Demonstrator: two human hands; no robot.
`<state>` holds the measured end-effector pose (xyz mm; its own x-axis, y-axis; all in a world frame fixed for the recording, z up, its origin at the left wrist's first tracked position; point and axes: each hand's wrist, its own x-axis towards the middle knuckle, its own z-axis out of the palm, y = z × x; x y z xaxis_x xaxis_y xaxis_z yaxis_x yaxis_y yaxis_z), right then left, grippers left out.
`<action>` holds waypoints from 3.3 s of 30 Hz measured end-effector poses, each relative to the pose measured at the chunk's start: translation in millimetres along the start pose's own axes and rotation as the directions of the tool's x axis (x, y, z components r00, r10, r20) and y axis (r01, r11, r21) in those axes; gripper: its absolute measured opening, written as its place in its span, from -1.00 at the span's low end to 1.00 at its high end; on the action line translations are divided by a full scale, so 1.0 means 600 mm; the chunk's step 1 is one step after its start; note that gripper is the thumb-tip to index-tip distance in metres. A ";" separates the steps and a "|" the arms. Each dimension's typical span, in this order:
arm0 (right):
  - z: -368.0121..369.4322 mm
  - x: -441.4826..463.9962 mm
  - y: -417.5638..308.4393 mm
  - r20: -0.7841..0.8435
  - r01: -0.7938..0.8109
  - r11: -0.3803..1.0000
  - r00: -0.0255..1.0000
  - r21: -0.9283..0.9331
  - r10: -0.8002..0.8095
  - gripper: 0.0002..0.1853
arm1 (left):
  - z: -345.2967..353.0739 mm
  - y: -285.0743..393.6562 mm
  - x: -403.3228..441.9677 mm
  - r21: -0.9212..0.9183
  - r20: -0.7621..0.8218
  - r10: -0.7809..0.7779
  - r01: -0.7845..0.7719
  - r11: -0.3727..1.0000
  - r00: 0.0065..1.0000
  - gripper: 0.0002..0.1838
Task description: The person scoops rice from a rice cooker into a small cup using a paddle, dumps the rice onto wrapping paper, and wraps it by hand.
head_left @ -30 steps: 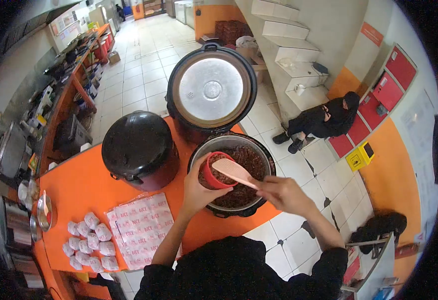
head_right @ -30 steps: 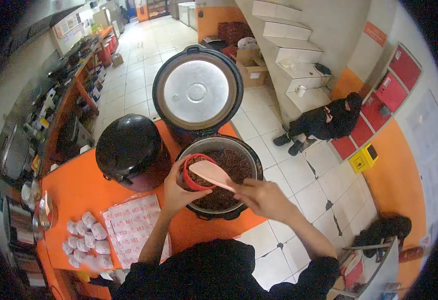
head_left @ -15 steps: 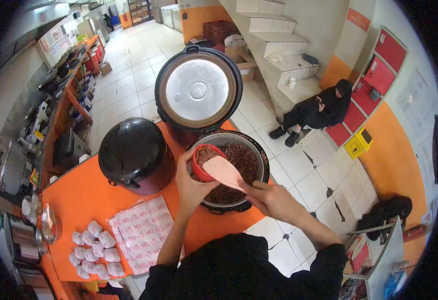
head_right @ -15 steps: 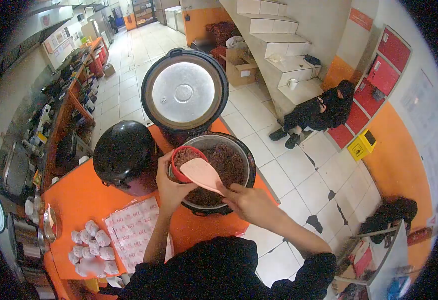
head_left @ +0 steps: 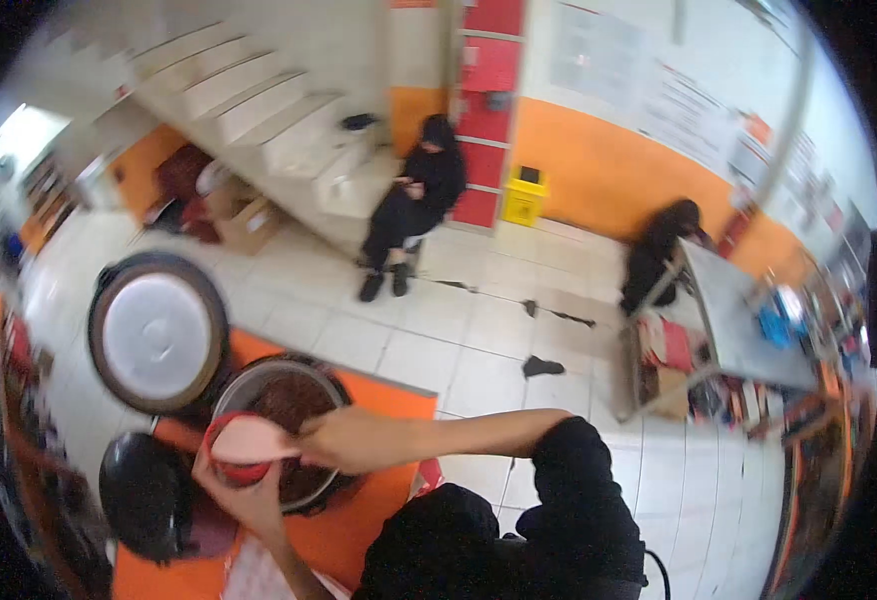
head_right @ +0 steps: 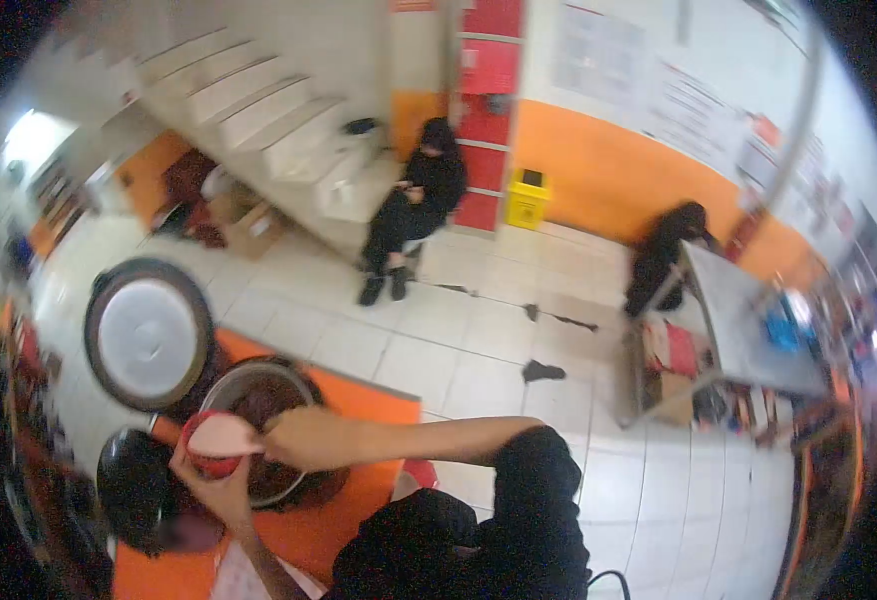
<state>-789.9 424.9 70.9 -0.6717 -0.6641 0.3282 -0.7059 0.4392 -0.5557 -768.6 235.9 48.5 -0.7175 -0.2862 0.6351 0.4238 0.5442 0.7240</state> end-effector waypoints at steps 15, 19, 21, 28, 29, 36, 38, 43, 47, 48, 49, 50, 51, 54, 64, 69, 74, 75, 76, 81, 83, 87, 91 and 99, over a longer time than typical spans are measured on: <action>-0.035 -0.012 -0.078 0.126 0.004 0.953 0.991 -0.303 0.036 -0.72 | -0.040 -0.038 -0.016 0.043 -0.082 -0.093 0.096 0.994 0.992 -0.13; -0.044 0.037 -0.031 0.020 -0.157 0.982 0.987 -0.104 0.160 -0.76 | -0.077 -0.097 -0.045 0.083 -0.188 -0.101 0.119 0.989 0.977 -0.12; 0.012 0.060 0.010 -0.070 -0.246 0.942 0.969 -0.229 0.236 -0.75 | -0.103 -0.109 -0.056 0.167 -0.185 -0.104 0.136 0.976 0.977 -0.12; 0.125 0.098 -0.025 -0.311 -0.114 0.905 0.950 -0.410 -0.022 -0.71 | -0.144 -0.058 -0.096 -0.020 -0.199 -0.058 0.055 0.998 0.978 -0.26; 0.132 0.099 -0.055 -0.293 -0.049 0.968 0.956 -0.245 -0.026 -0.68 | -0.153 -0.057 -0.100 -0.018 -0.211 -0.055 0.052 0.998 0.976 -0.28; 0.339 0.058 -0.205 0.520 -0.441 -0.719 0.844 0.538 -0.129 -0.44 | -0.212 -0.071 -0.172 0.098 -0.131 -0.045 0.058 0.993 0.990 -0.36; 0.365 0.033 -0.248 0.570 -0.373 -0.838 0.816 0.398 -0.093 -0.44 | -0.233 -0.081 -0.206 0.162 -0.064 -0.060 0.070 0.984 0.996 -0.38; 0.496 -0.010 -0.233 0.622 -0.389 -0.913 0.747 0.123 -0.235 -0.44 | -0.291 -0.128 -0.314 0.371 0.192 -0.106 0.028 0.928 0.976 -0.44; 0.572 -0.051 -0.211 0.704 -0.299 -0.954 0.675 -0.012 -0.221 -0.48 | -0.345 -0.167 -0.412 0.496 0.410 -0.162 -0.071 0.865 0.897 -0.48; 0.589 -0.068 -0.213 0.594 -0.287 -0.849 0.803 0.443 0.039 -0.48 | -0.358 -0.174 -0.436 0.512 0.456 -0.175 -0.096 0.854 0.873 -0.49; 0.606 -0.087 -0.217 0.363 -0.185 -0.569 0.906 0.801 0.217 -0.49 | -0.374 -0.186 -0.459 0.526 0.497 -0.183 -0.127 0.841 0.848 -0.50; 0.650 -0.092 -0.200 0.187 -0.085 -0.339 0.942 0.937 0.280 -0.48 | -0.392 -0.194 -0.483 0.536 0.535 -0.191 -0.156 0.830 0.823 -0.51; 0.695 -0.097 -0.185 0.004 0.025 -0.083 0.943 0.996 0.333 -0.47 | -0.414 -0.202 -0.508 0.547 0.568 -0.204 -0.181 0.817 0.798 -0.52; 0.710 -0.094 -0.186 -0.078 0.100 -0.082 0.969 0.992 0.235 -0.44 | -0.485 -0.220 -0.585 0.579 0.591 -0.227 -0.212 0.787 0.774 -0.54; 0.561 -0.002 -0.186 0.685 -0.415 -0.676 0.705 0.609 0.184 -0.51 | -0.486 -0.202 -0.591 0.666 0.546 -0.354 -0.136 0.734 0.759 -0.60; 0.618 0.033 -0.216 0.188 -0.191 0.771 0.978 0.607 0.094 -0.40 | -0.474 -0.184 -0.591 0.694 0.512 -0.417 -0.076 0.716 0.751 -0.65; 0.653 -0.007 -0.218 0.230 0.176 0.970 0.950 0.170 -0.212 -0.20 | -0.475 -0.173 -0.586 0.620 0.395 -0.428 0.108 0.777 0.813 -0.70; 0.654 0.000 -0.217 0.249 0.168 0.968 0.945 0.185 -0.212 -0.20 | -0.477 -0.169 -0.580 0.620 0.387 -0.444 0.129 0.774 0.808 -0.70; 0.652 0.003 -0.214 0.271 0.155 0.967 0.940 0.200 -0.207 -0.20 | -0.477 -0.166 -0.579 0.616 0.382 -0.462 0.152 0.773 0.800 -0.70; 0.655 0.012 -0.208 0.350 0.126 0.972 0.917 0.200 -0.191 -0.19 | -0.483 -0.163 -0.564 0.592 0.385 -0.517 0.225 0.774 0.765 -0.73; 0.644 0.024 -0.212 0.391 0.153 0.972 0.896 0.176 -0.212 -0.19 | -0.482 -0.163 -0.563 0.605 0.417 -0.513 0.193 0.773 0.750 -0.75; 0.621 0.030 -0.233 0.405 0.052 0.979 0.905 0.196 -0.129 -0.21 | -0.485 -0.159 -0.541 0.634 0.500 -0.554 0.154 0.758 0.665 -0.77; 0.607 0.032 -0.235 0.331 0.053 0.961 0.932 0.272 -0.145 -0.23 | -0.480 -0.162 -0.551 0.548 0.405 -0.420 0.152 0.823 0.812 -0.85; 0.530 0.024 -0.162 0.133 -0.210 0.905 0.976 0.369 0.173 -0.25 | -0.479 -0.157 -0.547 0.594 0.408 -0.515 0.209 0.777 0.754 -0.83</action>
<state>-659.5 180.1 -113.0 -0.7476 -0.6526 0.1232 -0.4146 0.3137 -0.8542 -414.2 52.0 -150.9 -0.9846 -0.1745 -0.0033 -0.1492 0.8316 0.5350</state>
